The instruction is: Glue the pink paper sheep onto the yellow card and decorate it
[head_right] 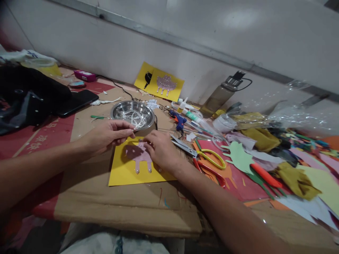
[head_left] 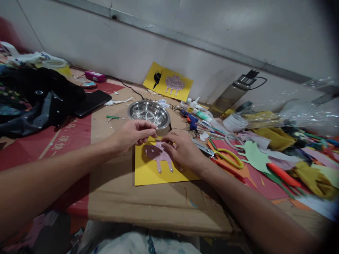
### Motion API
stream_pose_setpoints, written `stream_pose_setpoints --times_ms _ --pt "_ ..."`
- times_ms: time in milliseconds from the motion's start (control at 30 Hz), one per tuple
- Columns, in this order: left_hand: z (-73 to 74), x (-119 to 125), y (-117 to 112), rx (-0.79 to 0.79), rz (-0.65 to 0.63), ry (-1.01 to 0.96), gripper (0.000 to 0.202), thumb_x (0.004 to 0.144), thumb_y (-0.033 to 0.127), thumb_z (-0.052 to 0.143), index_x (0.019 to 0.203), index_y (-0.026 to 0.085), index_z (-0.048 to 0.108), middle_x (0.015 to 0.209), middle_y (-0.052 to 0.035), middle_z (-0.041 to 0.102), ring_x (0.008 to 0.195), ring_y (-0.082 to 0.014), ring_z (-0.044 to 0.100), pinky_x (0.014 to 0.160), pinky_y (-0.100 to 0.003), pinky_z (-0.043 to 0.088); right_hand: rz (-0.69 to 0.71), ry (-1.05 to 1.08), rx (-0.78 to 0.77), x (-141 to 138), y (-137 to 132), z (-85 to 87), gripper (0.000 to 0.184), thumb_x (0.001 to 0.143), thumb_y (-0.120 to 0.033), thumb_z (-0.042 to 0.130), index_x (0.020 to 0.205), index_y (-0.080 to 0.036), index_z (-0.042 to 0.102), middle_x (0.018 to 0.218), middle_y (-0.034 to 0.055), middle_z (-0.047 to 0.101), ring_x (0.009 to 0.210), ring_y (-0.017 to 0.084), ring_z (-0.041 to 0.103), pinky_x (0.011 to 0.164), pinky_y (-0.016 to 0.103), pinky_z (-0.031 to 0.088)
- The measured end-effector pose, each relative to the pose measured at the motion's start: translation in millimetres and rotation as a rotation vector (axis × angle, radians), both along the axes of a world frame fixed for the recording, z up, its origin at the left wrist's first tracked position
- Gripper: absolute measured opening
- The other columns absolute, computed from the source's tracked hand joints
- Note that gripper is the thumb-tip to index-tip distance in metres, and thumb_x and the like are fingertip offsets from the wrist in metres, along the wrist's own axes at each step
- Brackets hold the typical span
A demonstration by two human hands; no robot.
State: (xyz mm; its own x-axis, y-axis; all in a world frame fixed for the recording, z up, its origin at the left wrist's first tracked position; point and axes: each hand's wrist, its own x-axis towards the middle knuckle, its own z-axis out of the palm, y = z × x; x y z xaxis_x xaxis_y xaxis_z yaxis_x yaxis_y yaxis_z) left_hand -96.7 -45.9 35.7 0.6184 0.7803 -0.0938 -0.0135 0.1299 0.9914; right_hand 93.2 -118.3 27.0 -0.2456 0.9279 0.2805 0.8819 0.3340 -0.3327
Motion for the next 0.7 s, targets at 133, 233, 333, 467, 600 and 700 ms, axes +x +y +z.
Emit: stream_pose_setpoints --times_ms 133,233,333,467,600,700 --pt "1.1 2 -4 -0.033 -0.076 0.015 0.013 0.079 0.024 0.064 0.088 0.015 0.067 0.061 0.0000 0.062 0.044 -0.0048 0.045 0.041 -0.017 0.025 -0.080 0.367 -0.042 -1 -4 6.2 0.016 0.088 -0.019 0.055 0.102 -0.018 0.064 0.097 0.0053 0.069 0.087 0.017 0.062 0.079 0.032 0.047" --pt "2.9 3 -7 0.017 -0.111 0.082 0.013 0.080 0.022 0.061 0.090 0.015 0.067 0.050 0.0023 0.058 0.040 -0.0056 0.044 0.040 -0.017 0.026 -0.082 0.563 -0.121 -2 -5 5.1 0.019 0.091 -0.025 0.050 0.104 -0.020 0.062 0.098 0.0044 0.070 0.086 0.016 0.064 0.077 0.032 0.050" --pt "4.1 3 -9 0.066 -0.136 0.124 0.013 0.080 0.021 0.062 0.090 0.014 0.067 0.052 0.0019 0.060 0.044 -0.0068 0.050 0.042 -0.017 0.030 -0.039 0.591 -0.098 -5 -7 3.2 0.017 0.089 -0.027 0.054 0.101 -0.020 0.063 0.095 0.0038 0.070 0.084 0.015 0.064 0.075 0.030 0.050" --pt "0.9 4 -10 0.087 -0.145 0.105 0.013 0.078 0.023 0.065 0.086 0.014 0.068 0.060 0.0005 0.065 0.049 -0.0075 0.054 0.046 -0.017 0.036 -0.030 0.440 0.091 -11 -12 4.0 0.010 0.085 -0.019 0.062 0.094 -0.020 0.065 0.087 0.0020 0.070 0.077 0.014 0.062 0.071 0.026 0.047" --pt "-4.7 5 -10 0.092 -0.162 0.091 0.015 0.076 0.024 0.067 0.087 0.014 0.069 0.069 -0.0012 0.068 0.052 -0.0073 0.054 0.050 -0.019 0.041 -0.008 0.291 0.225 -14 -16 4.2 0.005 0.085 -0.017 0.061 0.084 -0.019 0.066 0.079 0.0016 0.068 0.073 0.014 0.060 0.070 0.026 0.045" --pt "-6.8 6 -10 0.077 -0.167 0.073 0.015 0.076 0.023 0.067 0.087 0.013 0.069 0.069 -0.0009 0.067 0.054 -0.0076 0.055 0.055 -0.020 0.044 0.002 0.188 0.288 -14 -17 2.3 0.008 0.087 -0.019 0.059 0.080 -0.019 0.064 0.079 0.0038 0.068 0.077 0.016 0.059 0.074 0.029 0.045"
